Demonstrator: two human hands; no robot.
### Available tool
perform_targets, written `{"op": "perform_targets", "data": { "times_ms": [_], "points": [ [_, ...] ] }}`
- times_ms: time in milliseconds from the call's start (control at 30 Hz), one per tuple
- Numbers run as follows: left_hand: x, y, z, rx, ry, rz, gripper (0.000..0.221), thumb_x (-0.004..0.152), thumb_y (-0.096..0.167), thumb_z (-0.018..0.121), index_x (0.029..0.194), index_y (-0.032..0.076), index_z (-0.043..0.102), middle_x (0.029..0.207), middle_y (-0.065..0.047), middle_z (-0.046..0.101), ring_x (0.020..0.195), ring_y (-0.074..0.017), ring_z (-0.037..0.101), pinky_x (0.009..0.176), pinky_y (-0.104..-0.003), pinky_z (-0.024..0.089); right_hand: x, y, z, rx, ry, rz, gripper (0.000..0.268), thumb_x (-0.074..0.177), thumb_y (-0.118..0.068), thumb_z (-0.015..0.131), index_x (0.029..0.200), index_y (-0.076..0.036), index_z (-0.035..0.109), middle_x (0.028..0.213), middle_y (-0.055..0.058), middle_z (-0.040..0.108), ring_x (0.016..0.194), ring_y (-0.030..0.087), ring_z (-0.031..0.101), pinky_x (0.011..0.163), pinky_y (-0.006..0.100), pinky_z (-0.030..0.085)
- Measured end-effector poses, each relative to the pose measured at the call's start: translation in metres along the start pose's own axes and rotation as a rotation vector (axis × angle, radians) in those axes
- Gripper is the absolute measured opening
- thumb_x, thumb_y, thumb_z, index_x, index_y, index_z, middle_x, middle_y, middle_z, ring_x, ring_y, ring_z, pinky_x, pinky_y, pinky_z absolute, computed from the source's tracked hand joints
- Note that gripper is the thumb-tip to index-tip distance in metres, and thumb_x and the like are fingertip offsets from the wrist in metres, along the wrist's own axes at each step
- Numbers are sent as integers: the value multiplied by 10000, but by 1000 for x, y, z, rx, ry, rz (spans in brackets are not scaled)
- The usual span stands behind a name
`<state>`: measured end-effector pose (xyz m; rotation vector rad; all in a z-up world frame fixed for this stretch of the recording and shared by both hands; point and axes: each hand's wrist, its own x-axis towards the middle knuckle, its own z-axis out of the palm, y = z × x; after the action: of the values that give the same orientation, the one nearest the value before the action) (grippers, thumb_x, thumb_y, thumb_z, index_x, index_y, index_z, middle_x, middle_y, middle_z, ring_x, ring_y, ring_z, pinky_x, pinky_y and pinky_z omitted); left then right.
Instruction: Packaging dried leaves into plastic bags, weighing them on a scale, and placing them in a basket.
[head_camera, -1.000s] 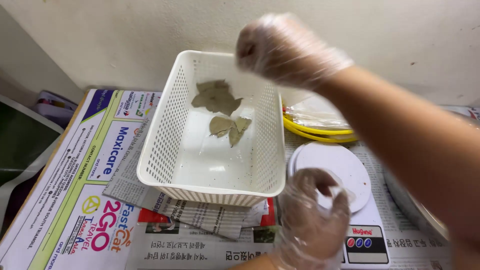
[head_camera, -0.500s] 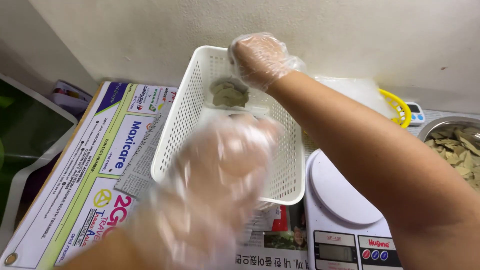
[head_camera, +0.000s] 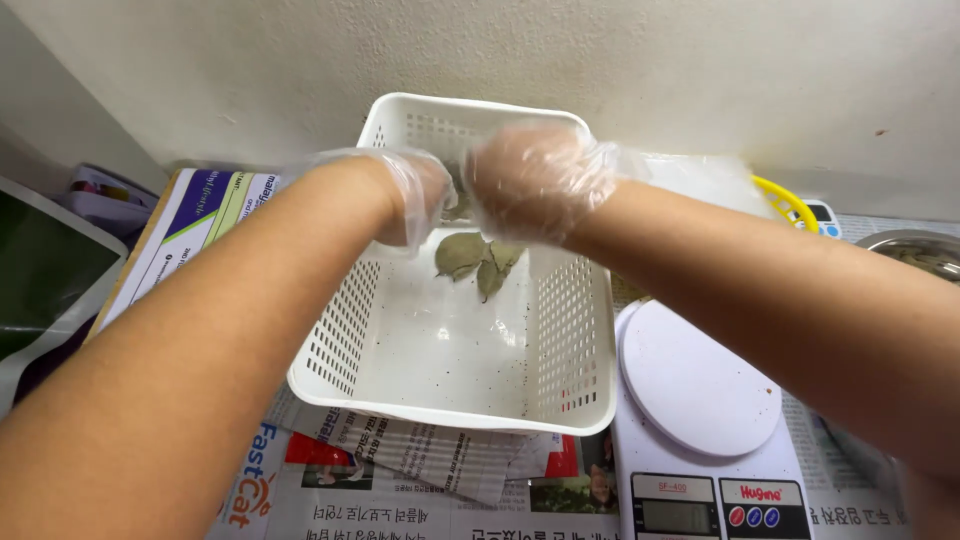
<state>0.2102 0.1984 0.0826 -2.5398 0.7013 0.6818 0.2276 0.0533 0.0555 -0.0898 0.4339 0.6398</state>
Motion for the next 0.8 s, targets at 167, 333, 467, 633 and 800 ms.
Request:
{"op": "perform_targets", "data": {
  "times_ms": [167,333,467,633,800],
  "points": [
    [8,-4,5,76,282,128,248,798,118,654,959,8,806,955,-148,804,1019,-331,757,874,-461,613,-19,50,-21,870,37,-130,126,1099,-419,392,1147,-307,364,1035,13,395,837,201,343,640,234,457],
    [-26,15,-22,-1,272,100,284,830,116,630,1025,-10,793,1026,-173,794,1076,-353,735,903,-501,600,-26,93,-29,1651,97,-245,315,1064,-537,318,1366,-460,271,1294,37,382,1135,332,352,794,340,486],
    [-31,16,-31,-83,307,78,332,852,96,614,1146,4,738,1088,-198,775,1117,-385,713,939,-544,578,-40,103,-21,2438,140,-365,560,1031,-656,247,1586,-614,183,1553,62,370,1431,465,359,948,448,512],
    [-12,11,-34,-174,383,40,477,857,104,635,1334,98,638,1157,-186,750,1157,-386,690,962,-575,563,-9,78,-66,2466,-117,-257,653,1015,-661,444,1279,-74,552,1241,62,566,1056,292,603,840,365,531],
    [-6,14,-50,-1262,158,-336,628,975,559,522,1439,144,600,1539,-71,553,1378,-300,542,1195,-392,333,16,48,-99,354,451,-78,405,1076,-362,567,744,-162,685,557,-107,614,499,19,635,502,148,590]
  ]
}}
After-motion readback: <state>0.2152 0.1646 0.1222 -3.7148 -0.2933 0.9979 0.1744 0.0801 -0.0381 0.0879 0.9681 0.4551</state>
